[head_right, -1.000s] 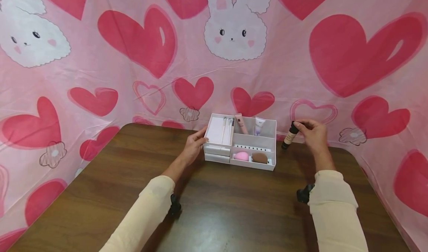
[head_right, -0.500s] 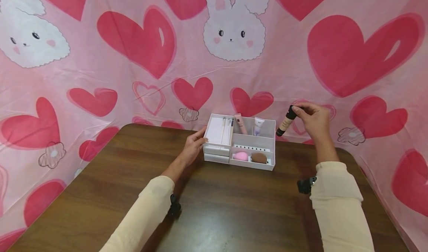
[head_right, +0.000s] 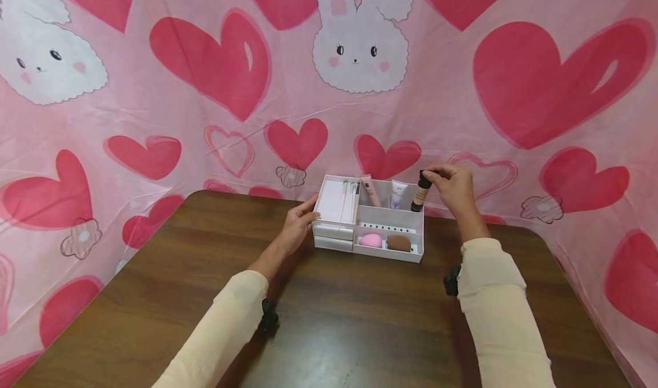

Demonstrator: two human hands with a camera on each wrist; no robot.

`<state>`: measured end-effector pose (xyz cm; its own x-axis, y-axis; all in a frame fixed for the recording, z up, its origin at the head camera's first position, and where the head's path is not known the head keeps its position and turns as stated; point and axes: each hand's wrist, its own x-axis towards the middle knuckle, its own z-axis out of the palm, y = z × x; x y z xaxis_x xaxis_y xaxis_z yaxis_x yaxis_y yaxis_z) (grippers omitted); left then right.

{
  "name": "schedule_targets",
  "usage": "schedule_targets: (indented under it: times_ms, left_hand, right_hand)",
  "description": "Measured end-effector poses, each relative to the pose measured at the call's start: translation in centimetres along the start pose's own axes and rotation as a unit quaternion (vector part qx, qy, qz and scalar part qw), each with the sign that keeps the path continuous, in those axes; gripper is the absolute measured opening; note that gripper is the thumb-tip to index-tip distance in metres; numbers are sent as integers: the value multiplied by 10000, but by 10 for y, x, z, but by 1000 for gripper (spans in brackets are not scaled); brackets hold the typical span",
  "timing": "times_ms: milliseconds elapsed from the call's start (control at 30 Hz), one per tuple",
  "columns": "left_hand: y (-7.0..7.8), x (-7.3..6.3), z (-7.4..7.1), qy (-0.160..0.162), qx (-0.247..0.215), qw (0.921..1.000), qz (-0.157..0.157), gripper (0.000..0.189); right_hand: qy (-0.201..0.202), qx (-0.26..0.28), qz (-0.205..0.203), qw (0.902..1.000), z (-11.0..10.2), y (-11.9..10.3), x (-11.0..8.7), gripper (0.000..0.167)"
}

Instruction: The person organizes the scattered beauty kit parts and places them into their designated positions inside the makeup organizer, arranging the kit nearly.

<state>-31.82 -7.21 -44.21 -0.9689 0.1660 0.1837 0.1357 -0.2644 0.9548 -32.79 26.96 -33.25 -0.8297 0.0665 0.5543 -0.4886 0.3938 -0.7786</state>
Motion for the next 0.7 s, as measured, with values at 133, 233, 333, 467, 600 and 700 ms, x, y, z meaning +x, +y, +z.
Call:
schedule_targets:
  times_ms: [133,233,333,467,600,700]
  left_hand:
    - [0,0,0,10,-38,10000,-13,61]
    - [0,0,0,-19,-108,9999,21,61]
    - [0,0,0,-67,-138,9999,57,61]
    - [0,0,0,-78,-146,9999,39,61]
    - [-1,0,0,-45,-214,9998,23,61]
    - [-1,0,0,-37,-219,9998,21,61]
  right_hand:
    - [-328,-584,149,9976,4,24,0,21]
    - [-525,-854,269,9946,4,32,-4,22]
    - [-692,-1060,439,9910,5,37,-8,22]
    - [-848,-1294,455,9869,7,45,-11,22]
    - [-876,-1435,339,9852,11,49,-11,23]
    - [-917,-1490,289,9842,12,51,-11,24]
